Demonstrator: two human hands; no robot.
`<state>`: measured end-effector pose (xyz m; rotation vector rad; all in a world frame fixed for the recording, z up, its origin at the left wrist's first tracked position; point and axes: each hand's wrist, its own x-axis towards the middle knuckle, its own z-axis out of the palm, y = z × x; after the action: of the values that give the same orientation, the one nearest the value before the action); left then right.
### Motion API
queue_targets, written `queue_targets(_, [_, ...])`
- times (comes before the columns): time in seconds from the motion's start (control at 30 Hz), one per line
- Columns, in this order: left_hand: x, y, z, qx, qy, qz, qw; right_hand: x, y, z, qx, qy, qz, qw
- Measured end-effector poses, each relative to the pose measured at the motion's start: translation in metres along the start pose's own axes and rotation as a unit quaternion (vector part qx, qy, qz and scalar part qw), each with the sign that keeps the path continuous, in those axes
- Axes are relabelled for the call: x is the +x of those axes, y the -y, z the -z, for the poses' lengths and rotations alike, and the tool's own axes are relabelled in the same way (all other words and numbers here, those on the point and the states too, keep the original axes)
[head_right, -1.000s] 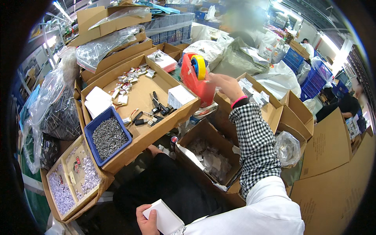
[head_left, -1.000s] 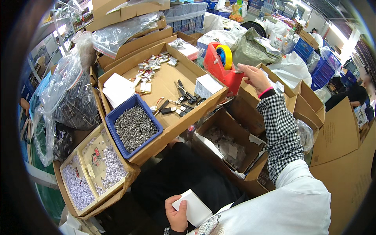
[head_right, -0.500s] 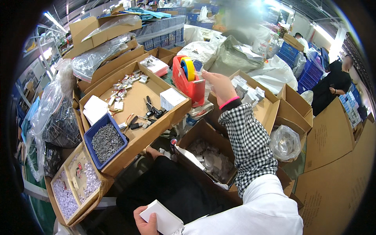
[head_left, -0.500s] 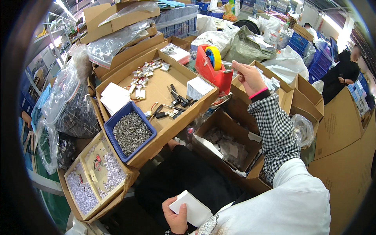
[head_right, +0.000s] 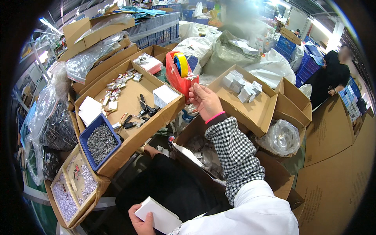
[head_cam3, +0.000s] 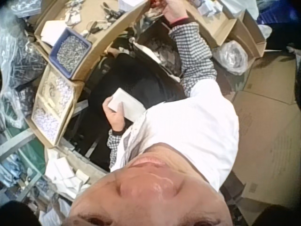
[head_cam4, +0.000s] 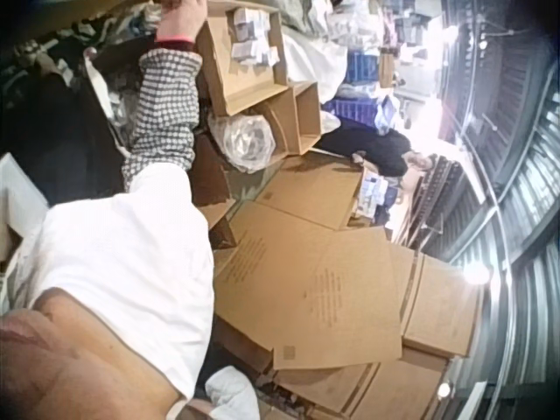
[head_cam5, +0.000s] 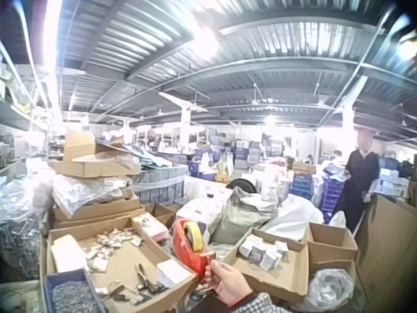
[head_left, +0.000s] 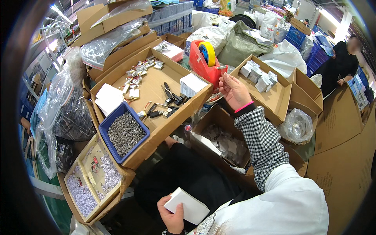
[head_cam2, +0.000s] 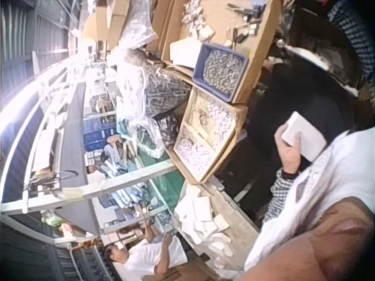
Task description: The person assembles small electronic components into white rectangular boxes. They pick components from trays, place them into the boxes, and seal the boxes with tape. The process is repeated multiple times.
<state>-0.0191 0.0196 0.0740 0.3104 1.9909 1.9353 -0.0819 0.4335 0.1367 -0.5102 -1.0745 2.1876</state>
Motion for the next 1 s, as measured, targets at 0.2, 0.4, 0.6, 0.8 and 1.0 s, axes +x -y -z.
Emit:
queue_targets(0.2, [0.002, 0.0, 0.01, 0.089, -0.08, -0.055, 0.991, -0.025, -0.036, 0.001, 0.079, 0.046, -0.029, 0.995])
queue_targets(0.4, [0.007, 0.012, 0.005, 0.1, -0.07, -0.054, 0.991, -0.114, -0.092, -0.007, -0.062, 0.193, -0.234, 0.951])
queue_targets(0.6, [-0.001, 0.016, 0.001, 0.106, -0.048, -0.056, 0.992, -0.184, -0.123, -0.027, -0.038, 0.18, -0.38, 0.906])
queue_targets(0.8, [-0.005, 0.013, 0.009, 0.097, -0.015, -0.038, 0.994, -0.228, -0.133, -0.058, 0.012, 0.165, -0.394, 0.904])
queue_targets(1.0, [-0.008, 0.009, 0.006, 0.079, -0.005, -0.066, 0.995, -0.242, -0.135, -0.071, -0.022, 0.182, -0.403, 0.897])
